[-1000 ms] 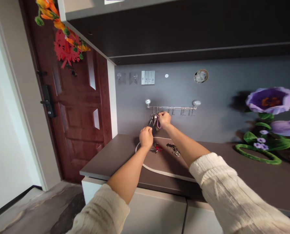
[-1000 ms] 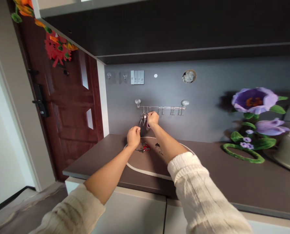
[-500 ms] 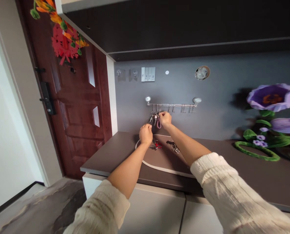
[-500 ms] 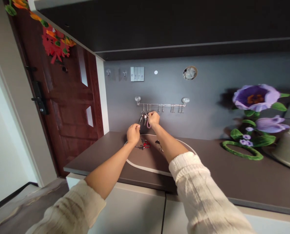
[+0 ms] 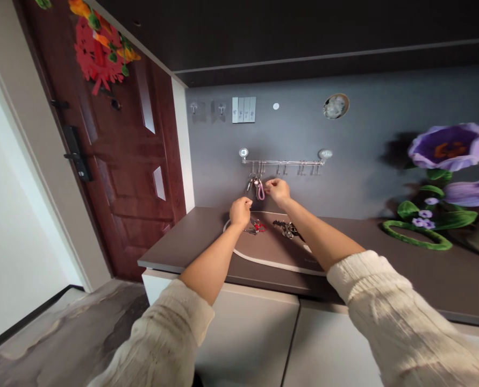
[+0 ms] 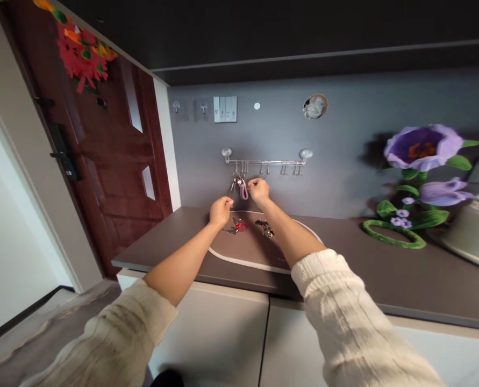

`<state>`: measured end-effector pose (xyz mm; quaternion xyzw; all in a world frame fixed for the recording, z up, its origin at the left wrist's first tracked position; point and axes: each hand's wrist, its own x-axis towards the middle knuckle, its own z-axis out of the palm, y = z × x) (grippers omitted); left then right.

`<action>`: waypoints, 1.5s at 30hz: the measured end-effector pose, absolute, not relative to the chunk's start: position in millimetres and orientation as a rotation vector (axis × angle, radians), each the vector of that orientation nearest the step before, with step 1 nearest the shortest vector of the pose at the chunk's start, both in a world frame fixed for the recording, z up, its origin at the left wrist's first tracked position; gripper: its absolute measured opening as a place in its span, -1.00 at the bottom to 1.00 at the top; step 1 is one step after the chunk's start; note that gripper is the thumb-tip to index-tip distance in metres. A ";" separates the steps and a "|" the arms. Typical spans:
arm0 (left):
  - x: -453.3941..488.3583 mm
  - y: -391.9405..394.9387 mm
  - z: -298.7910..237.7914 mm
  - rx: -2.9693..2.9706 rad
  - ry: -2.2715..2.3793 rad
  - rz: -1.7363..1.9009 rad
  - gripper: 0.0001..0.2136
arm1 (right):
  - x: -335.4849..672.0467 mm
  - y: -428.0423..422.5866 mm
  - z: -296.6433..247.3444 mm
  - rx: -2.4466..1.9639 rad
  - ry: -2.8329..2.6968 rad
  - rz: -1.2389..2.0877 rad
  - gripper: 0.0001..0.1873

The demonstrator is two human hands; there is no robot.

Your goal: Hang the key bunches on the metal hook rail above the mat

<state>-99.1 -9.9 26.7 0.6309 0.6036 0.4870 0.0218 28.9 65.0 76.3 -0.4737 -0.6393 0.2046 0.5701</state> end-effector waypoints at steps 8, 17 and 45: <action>-101.3 -12.6 20.0 2.086 1.759 1.331 -0.85 | 47.9 38.5 54.2 -1.071 -1.603 0.570 -0.89; -103.5 -6.4 8.2 2.353 1.633 1.035 -0.86 | 66.1 -9.0 27.8 -1.197 -1.955 0.323 -0.85; -91.7 -14.7 17.8 1.880 1.279 1.391 -0.88 | 58.9 -21.7 22.8 -1.252 -2.019 0.332 -0.86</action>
